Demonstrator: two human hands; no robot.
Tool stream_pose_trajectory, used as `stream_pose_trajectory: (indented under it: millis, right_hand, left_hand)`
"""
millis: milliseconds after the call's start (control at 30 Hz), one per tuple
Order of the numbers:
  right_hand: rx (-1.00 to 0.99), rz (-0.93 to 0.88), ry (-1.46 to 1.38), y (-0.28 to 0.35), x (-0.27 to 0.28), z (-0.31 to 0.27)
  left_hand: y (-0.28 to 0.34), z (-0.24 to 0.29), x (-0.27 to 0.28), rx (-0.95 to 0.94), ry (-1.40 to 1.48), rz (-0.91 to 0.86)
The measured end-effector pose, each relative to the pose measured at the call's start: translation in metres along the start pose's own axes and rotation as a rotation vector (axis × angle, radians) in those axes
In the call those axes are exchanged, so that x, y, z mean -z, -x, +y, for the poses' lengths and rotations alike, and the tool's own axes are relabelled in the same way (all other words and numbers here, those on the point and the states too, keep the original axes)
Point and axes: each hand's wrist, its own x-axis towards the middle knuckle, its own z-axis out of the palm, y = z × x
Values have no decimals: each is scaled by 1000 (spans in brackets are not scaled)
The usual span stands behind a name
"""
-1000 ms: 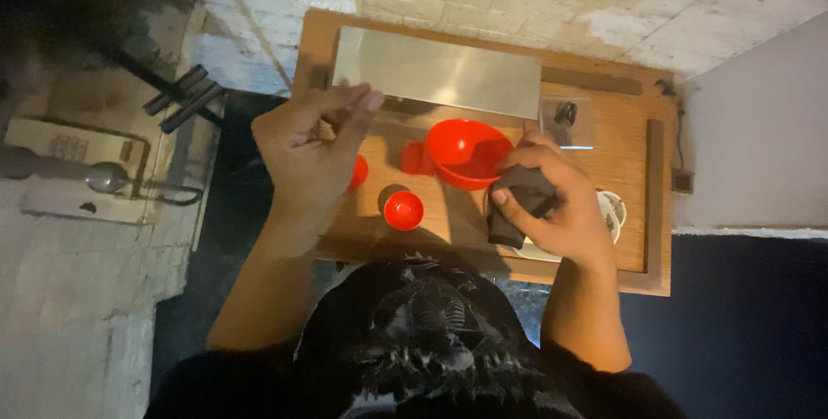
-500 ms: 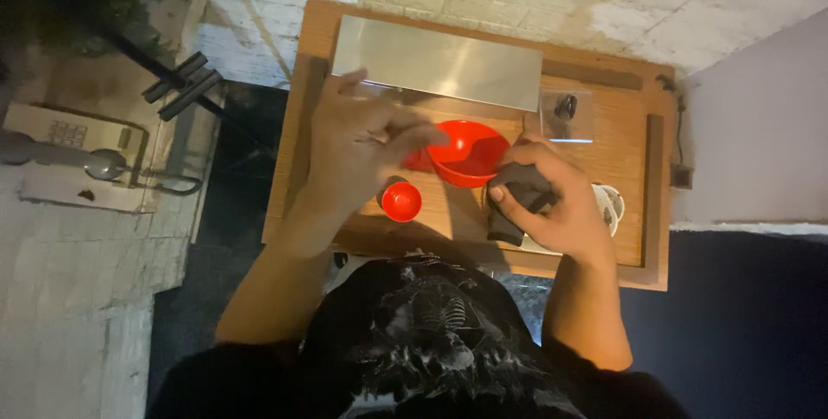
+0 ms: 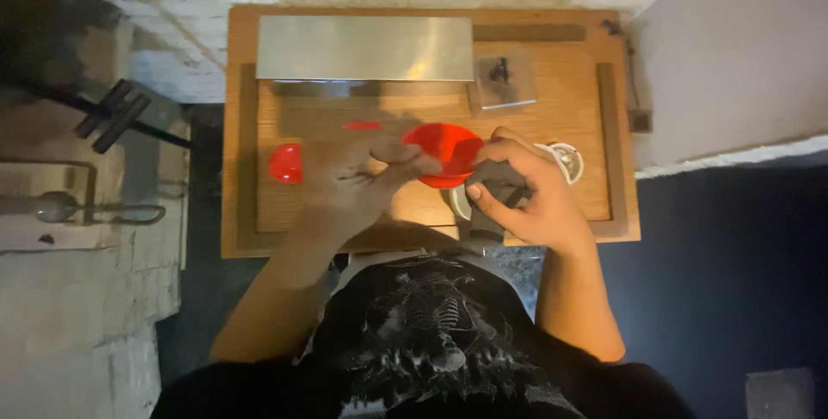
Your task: Wiping small red bowls with a cloth and organizing them on a counter before moving a larger bowl to a table.
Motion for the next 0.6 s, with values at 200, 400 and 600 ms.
stream_pose_trajectory:
  millis: [200, 400, 600]
  right_hand:
    - [90, 41, 146, 32, 35, 15]
    - [-5, -61, 69, 50, 54, 45]
    - [16, -87, 16, 49, 50, 56]
  left_hand:
    - [-42, 75, -48, -164, -289, -52]
    - [19, 22, -96, 299, 661, 102]
    - [17, 31, -102, 378, 574, 184]
